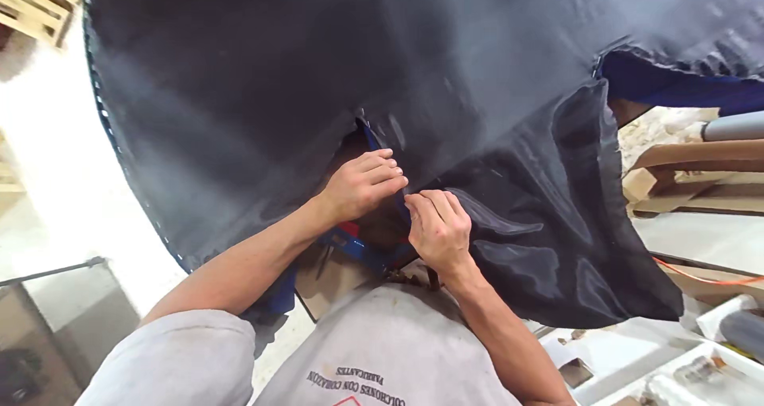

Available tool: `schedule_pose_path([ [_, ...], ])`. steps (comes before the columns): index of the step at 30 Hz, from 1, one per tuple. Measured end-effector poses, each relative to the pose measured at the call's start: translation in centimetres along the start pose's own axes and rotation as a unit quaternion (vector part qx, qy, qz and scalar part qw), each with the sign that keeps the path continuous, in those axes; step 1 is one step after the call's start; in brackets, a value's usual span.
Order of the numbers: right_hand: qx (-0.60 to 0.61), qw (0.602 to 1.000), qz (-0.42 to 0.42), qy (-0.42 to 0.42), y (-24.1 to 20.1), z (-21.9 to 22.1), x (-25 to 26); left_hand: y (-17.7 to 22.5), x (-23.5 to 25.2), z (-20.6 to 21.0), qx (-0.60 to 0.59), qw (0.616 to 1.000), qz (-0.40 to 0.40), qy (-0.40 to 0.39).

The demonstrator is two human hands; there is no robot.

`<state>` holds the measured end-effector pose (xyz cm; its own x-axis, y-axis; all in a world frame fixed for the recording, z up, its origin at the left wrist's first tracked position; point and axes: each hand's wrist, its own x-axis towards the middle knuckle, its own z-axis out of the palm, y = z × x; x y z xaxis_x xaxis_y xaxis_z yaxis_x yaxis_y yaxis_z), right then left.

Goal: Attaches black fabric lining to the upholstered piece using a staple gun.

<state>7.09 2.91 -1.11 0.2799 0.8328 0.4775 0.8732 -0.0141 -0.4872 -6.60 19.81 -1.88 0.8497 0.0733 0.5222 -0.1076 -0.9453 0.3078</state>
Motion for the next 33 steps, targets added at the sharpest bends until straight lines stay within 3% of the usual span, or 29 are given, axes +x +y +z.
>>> schedule_pose_path([
  [10,-0.025,0.999,0.005,-0.026,-0.1,-0.3,0.2,1.7,-0.8,1.5,-0.024,0.993,-0.086,0.072],
  [14,-0.046,0.997,0.036,-0.040,-3.5,-4.5,0.6,1.4,-0.8,1.5,-0.028,0.993,-0.079,0.083],
  [17,0.029,0.984,-0.015,-0.174,-7.1,-6.7,-1.5,1.4,-1.1,1.8,-0.017,0.993,-0.077,0.091],
  [21,-0.002,0.919,-0.041,-0.393,-8.0,-0.3,-6.5,1.9,-1.2,2.1,0.014,0.991,-0.081,0.102],
  [26,-0.050,0.921,0.015,-0.385,-8.6,3.6,-7.0,1.9,-1.3,2.6,0.014,0.987,-0.100,0.126],
  [29,-0.007,0.908,0.069,-0.414,-9.3,0.2,-5.7,2.1,-1.1,2.5,0.006,0.987,-0.109,0.118],
  [33,0.060,0.838,0.150,-0.520,-6.9,-12.7,-5.1,1.9,-0.9,1.9,-0.008,0.991,-0.107,0.075],
])
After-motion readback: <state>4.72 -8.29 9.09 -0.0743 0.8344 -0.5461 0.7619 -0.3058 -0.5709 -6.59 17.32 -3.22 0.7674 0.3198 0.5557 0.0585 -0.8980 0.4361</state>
